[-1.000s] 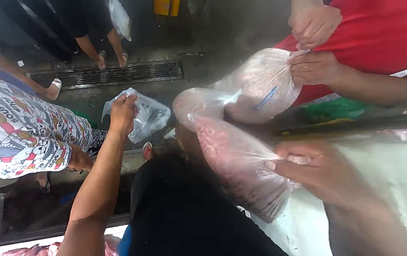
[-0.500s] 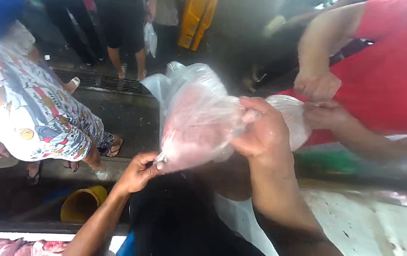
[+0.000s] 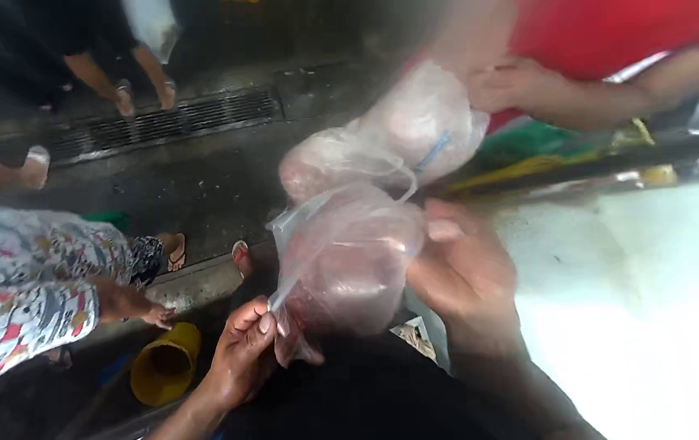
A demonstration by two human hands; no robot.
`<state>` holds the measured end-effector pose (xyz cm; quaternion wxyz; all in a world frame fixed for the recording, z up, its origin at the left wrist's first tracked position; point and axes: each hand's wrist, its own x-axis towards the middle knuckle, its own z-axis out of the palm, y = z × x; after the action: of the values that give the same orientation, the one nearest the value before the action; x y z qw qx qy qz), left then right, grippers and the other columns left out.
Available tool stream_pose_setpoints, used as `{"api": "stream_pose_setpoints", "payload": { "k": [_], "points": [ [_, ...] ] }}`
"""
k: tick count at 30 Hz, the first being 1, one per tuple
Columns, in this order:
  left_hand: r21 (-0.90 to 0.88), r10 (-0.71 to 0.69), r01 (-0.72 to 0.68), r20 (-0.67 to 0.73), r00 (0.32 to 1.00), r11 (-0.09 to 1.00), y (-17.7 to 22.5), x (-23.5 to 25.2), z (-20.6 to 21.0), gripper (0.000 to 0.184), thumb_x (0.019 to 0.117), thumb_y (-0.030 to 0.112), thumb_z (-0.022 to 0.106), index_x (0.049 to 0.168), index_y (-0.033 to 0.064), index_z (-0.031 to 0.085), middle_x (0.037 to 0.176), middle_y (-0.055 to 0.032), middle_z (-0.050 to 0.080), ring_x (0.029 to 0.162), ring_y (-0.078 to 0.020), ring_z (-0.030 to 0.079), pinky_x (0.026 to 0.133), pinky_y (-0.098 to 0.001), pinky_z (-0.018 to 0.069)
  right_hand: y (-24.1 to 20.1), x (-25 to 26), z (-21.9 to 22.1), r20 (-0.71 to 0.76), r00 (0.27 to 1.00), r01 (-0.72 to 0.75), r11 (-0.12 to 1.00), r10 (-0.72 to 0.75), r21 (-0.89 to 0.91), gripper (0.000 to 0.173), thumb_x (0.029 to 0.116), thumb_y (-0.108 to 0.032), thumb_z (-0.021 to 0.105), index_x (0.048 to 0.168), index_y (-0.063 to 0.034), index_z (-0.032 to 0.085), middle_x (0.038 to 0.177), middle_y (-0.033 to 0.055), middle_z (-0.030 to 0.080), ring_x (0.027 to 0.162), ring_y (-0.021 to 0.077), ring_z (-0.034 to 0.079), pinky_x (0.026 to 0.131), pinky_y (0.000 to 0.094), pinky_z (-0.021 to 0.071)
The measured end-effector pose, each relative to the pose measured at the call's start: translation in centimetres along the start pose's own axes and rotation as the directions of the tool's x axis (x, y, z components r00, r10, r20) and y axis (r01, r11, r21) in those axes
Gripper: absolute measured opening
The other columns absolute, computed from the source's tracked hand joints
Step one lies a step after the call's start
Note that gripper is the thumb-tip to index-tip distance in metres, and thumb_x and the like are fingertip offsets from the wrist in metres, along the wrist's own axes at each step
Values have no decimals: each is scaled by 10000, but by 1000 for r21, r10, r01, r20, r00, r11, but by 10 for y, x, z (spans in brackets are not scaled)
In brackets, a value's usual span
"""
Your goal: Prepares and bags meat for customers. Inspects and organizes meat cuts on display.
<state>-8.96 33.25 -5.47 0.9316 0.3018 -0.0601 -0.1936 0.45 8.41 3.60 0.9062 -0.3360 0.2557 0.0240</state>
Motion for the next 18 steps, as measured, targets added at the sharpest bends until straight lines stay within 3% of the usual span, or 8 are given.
{"api": "stream_pose_setpoints", "payload": {
  "k": [5,9,12,13,15,16,18],
  "points": [
    [147,-88,46,294,952,988,-7,61,59,305,1094,330,472,996,100,647,877,-28,684,782,-116,667,721,-297,582,-32,-37,-48,-126,990,77,986,-58,147,352,1064,-187,370,916,-59,662,847,84,710,822,155,715,793,351,626],
    [7,-225,230,233,946,973,-37,117,93,219,1071,293,527,1024,139,676,868,-28,683,773,-160,691,726,-386,623,-30,-11,-68,-330,943,151,943,-47,296,207,982,-84,443,817,-101,567,673,31,586,611,128,609,625,311,582],
    [-7,-299,303,139,944,953,-50,146,96,187,1059,319,537,1010,192,666,861,-35,685,776,-165,691,716,-371,614,-24,14,-88,-400,916,129,962,-22,242,187,982,-84,454,827,-152,535,635,-33,521,554,70,540,592,251,547],
    [25,-314,313,89,945,949,-54,153,93,187,1058,335,527,1016,208,658,861,-34,680,774,-169,689,707,-373,614,-19,24,-97,-397,917,104,982,-33,159,174,984,-73,472,843,-154,534,644,-40,507,554,66,517,589,245,529],
    [80,-321,321,-11,947,944,-59,167,84,221,1072,333,471,1015,208,644,844,-31,658,771,-189,685,715,-416,621,-11,44,-122,-287,957,-16,985,-33,-169,65,1019,-96,490,1002,-99,552,768,14,563,657,113,569,659,299,546],
    [124,-318,324,-70,946,938,-60,174,78,266,1094,318,414,1025,188,635,853,-42,668,793,-207,701,740,-441,631,-10,52,-137,-196,981,-66,927,-8,-369,142,1052,-132,496,1142,-43,561,887,67,628,757,153,635,733,349,583],
    [206,-347,394,-229,909,896,-65,184,65,319,1116,260,301,1052,134,587,878,-81,681,820,-249,713,771,-478,628,-16,56,-157,-84,996,-86,697,36,-712,327,1064,-176,503,1331,1,565,1124,140,682,954,212,699,873,420,604]
  ]
}}
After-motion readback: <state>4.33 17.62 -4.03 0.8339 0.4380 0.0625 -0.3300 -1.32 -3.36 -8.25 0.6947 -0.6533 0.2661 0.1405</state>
